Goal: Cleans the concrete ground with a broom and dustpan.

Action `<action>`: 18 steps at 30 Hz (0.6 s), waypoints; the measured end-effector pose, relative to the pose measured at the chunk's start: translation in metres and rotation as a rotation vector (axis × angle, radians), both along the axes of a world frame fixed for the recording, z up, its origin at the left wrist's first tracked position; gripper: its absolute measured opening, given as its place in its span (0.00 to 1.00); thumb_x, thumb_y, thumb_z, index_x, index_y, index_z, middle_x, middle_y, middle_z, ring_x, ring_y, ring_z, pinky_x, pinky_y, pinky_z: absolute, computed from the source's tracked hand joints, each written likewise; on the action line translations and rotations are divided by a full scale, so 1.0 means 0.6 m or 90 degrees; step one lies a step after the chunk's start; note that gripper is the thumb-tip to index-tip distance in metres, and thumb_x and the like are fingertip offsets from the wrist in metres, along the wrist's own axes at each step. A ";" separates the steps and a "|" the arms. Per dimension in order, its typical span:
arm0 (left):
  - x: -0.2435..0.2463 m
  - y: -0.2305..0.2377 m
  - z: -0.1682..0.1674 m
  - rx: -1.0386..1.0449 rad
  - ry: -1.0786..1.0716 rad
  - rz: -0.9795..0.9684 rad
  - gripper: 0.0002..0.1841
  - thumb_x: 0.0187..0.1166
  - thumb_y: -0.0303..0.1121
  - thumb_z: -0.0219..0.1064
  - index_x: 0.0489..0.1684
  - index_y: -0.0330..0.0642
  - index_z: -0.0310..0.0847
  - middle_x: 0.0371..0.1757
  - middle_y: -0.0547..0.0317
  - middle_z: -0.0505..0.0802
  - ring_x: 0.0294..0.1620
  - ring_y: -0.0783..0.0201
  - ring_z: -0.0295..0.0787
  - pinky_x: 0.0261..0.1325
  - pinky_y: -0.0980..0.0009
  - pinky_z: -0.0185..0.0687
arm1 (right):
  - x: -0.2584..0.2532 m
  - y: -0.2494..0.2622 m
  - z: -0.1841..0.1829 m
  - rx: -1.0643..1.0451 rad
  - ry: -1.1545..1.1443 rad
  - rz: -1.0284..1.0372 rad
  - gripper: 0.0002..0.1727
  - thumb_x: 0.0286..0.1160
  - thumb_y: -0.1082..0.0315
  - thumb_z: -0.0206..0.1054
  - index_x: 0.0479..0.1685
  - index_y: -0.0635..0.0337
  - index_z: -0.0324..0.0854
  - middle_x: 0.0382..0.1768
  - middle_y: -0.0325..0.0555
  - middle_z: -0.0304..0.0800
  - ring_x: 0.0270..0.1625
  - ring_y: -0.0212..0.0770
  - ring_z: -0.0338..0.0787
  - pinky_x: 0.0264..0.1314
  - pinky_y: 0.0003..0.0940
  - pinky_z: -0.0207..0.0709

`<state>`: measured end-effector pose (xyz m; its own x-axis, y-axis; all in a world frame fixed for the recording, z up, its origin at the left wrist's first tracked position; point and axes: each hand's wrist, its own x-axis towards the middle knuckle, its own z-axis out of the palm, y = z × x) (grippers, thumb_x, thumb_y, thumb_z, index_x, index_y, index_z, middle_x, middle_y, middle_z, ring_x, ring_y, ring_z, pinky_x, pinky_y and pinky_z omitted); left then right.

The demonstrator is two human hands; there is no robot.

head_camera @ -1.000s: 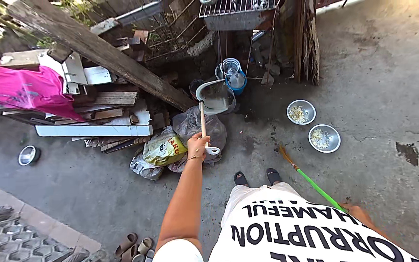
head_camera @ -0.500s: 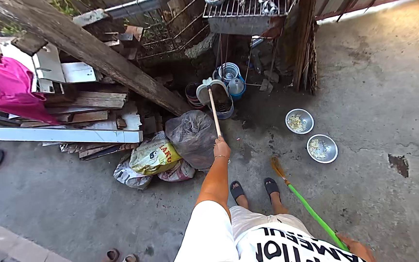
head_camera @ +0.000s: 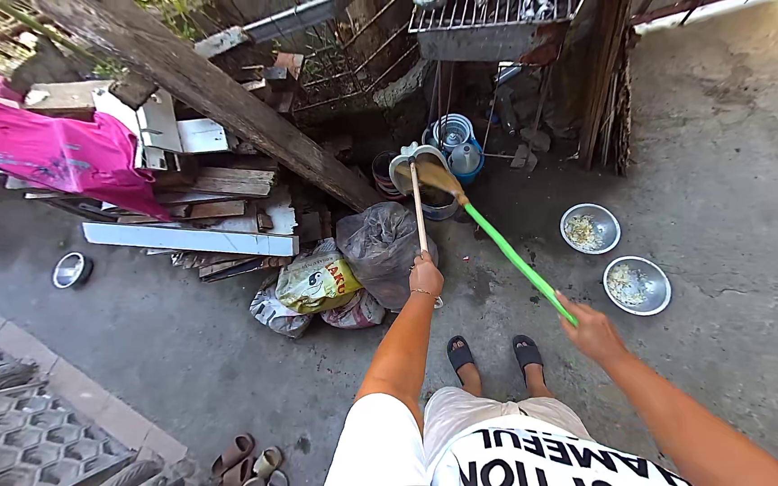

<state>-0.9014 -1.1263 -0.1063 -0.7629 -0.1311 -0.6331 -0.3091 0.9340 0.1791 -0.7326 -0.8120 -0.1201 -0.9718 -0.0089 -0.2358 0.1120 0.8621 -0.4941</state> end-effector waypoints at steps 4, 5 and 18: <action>0.017 0.008 0.011 0.014 0.004 -0.004 0.34 0.85 0.27 0.52 0.95 0.39 0.49 0.83 0.37 0.75 0.74 0.45 0.85 0.75 0.53 0.81 | -0.204 -0.081 0.022 0.041 -0.272 -0.022 0.30 0.84 0.67 0.59 0.87 0.59 0.69 0.66 0.65 0.87 0.71 0.64 0.86 0.74 0.61 0.74; 0.019 0.009 0.011 0.014 0.005 -0.009 0.34 0.85 0.27 0.52 0.95 0.39 0.49 0.83 0.37 0.75 0.73 0.45 0.85 0.74 0.53 0.82 | -0.227 -0.088 0.020 0.048 -0.301 -0.015 0.27 0.83 0.67 0.61 0.81 0.61 0.75 0.67 0.64 0.87 0.72 0.63 0.85 0.75 0.61 0.74; 0.027 0.007 0.032 0.011 0.001 -0.032 0.36 0.85 0.26 0.52 0.96 0.38 0.46 0.83 0.36 0.74 0.72 0.45 0.86 0.74 0.55 0.82 | -0.203 -0.097 0.094 0.066 -0.192 -0.033 0.33 0.82 0.68 0.59 0.90 0.52 0.66 0.63 0.63 0.90 0.66 0.63 0.89 0.70 0.61 0.77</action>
<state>-0.8851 -1.1221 -0.0873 -0.7694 -0.0812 -0.6336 -0.2615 0.9450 0.1964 -0.8542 -0.8704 -0.0636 -0.8564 0.0776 -0.5104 0.2846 0.8959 -0.3412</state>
